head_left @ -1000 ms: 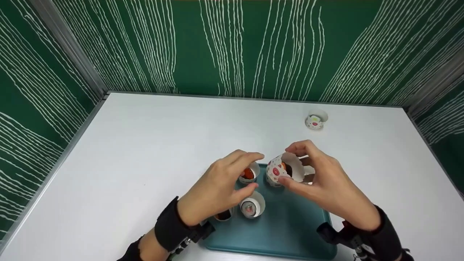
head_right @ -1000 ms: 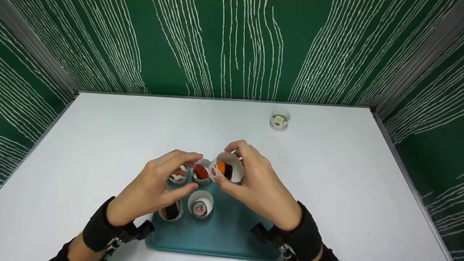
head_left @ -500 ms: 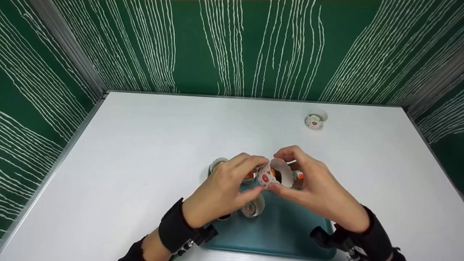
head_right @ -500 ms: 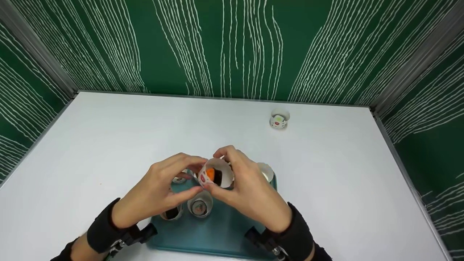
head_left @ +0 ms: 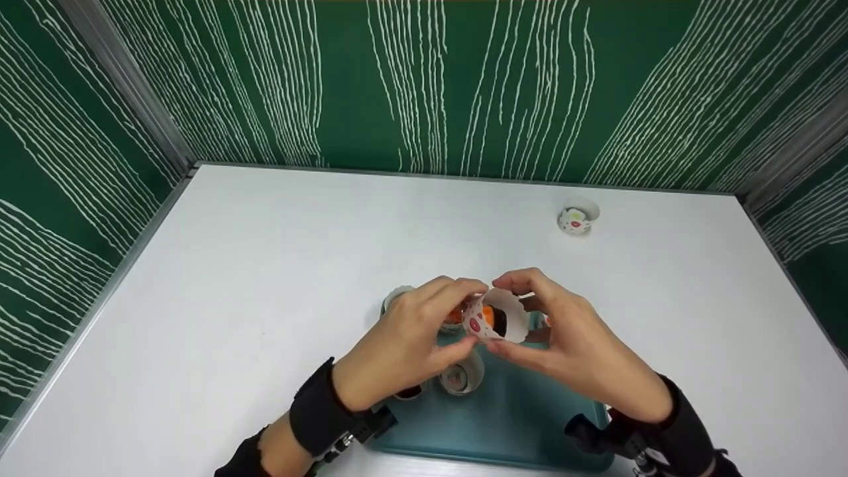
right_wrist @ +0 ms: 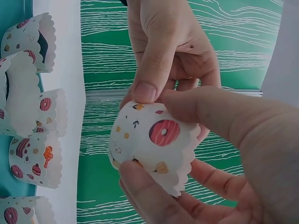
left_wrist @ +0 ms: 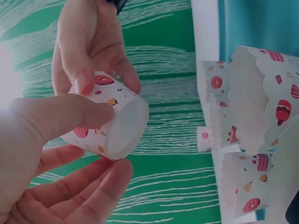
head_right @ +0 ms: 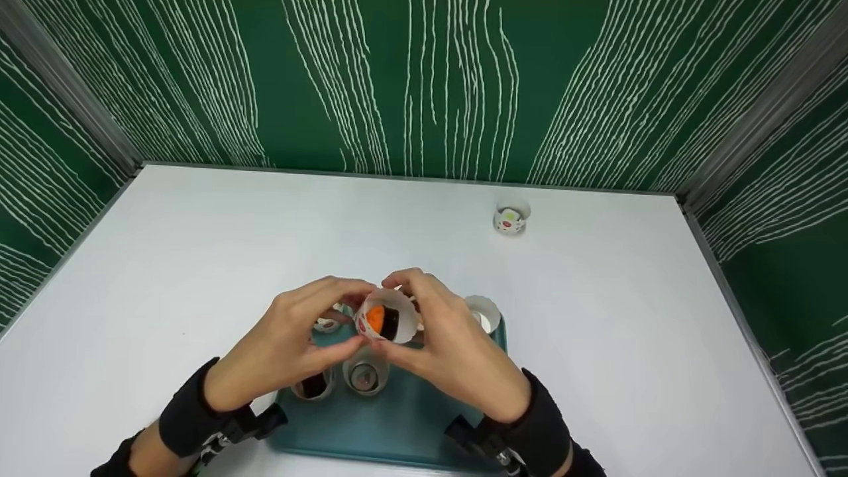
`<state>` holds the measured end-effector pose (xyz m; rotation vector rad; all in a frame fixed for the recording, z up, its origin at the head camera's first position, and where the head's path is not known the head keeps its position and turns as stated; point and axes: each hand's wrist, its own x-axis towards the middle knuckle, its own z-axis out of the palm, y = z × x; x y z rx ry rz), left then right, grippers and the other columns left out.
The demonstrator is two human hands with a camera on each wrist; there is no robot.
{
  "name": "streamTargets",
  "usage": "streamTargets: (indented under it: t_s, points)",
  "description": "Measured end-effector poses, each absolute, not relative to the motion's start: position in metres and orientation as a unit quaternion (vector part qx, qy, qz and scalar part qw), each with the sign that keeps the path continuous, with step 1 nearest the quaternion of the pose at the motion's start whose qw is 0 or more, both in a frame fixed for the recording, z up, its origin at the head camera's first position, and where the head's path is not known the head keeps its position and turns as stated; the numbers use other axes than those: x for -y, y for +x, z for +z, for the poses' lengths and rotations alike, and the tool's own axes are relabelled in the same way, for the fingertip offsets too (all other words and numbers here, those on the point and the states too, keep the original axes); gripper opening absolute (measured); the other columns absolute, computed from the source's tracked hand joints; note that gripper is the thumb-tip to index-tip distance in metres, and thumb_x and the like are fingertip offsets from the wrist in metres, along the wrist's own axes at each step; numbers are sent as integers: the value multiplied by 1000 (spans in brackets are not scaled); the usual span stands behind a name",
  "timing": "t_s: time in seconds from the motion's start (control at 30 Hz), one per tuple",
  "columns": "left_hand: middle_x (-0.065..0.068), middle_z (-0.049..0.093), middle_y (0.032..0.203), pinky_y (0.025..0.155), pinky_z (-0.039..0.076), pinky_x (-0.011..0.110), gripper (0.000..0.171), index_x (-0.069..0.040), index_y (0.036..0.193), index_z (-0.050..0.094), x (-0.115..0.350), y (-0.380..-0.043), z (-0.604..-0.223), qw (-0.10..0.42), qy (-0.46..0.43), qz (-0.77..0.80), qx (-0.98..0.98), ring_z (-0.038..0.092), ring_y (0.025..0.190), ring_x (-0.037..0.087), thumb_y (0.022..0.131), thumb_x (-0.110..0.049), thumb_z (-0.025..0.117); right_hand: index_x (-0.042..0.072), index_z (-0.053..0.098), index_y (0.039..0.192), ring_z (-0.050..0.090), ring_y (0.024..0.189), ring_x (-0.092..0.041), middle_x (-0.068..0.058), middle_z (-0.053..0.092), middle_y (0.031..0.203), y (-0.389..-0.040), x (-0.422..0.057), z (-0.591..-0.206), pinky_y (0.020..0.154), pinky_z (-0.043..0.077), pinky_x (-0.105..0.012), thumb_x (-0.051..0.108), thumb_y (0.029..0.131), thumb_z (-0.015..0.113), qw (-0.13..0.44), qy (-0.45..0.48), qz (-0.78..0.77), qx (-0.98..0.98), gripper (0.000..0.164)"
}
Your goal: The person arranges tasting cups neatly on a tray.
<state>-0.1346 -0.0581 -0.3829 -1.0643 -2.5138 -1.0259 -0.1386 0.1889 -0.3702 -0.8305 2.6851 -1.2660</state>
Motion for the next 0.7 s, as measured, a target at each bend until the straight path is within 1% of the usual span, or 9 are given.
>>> streamTargets:
  t_s: [0.17,0.3,0.53,0.7]
  points:
    - [7,74,120,81,57,27,49,-8,140,62,59,-136,-383,117,-359,-346,859,69,94,16,94,-12,81,21,54,144,68,114,-15,3,65,136,-140,-192,-369,90,63,-32,21,89,90,30,-283,-394,-874,67]
    - [7,75,118,83,58,28,50,-9,140,62,60,-137,-383,113,-355,-345,862,70,95,18,94,-11,81,20,53,147,69,115,-12,4,66,136,-140,-194,-369,97,62,-35,12,87,91,27,-294,-390,-872,71]
    - [6,74,116,83,60,26,52,-9,141,60,60,-137,-382,91,-350,-366,858,71,93,16,93,-8,81,23,54,147,70,118,-13,4,66,137,-141,-196,-368,97,62,-36,7,89,88,33,-299,-398,-867,69]
    - [6,74,120,86,61,27,56,-9,141,61,59,-137,-383,82,-344,-373,858,73,98,14,90,-7,83,22,55,143,72,117,-16,3,67,137,-142,-197,-367,92,63,-35,6,90,86,38,-294,-415,-860,63]
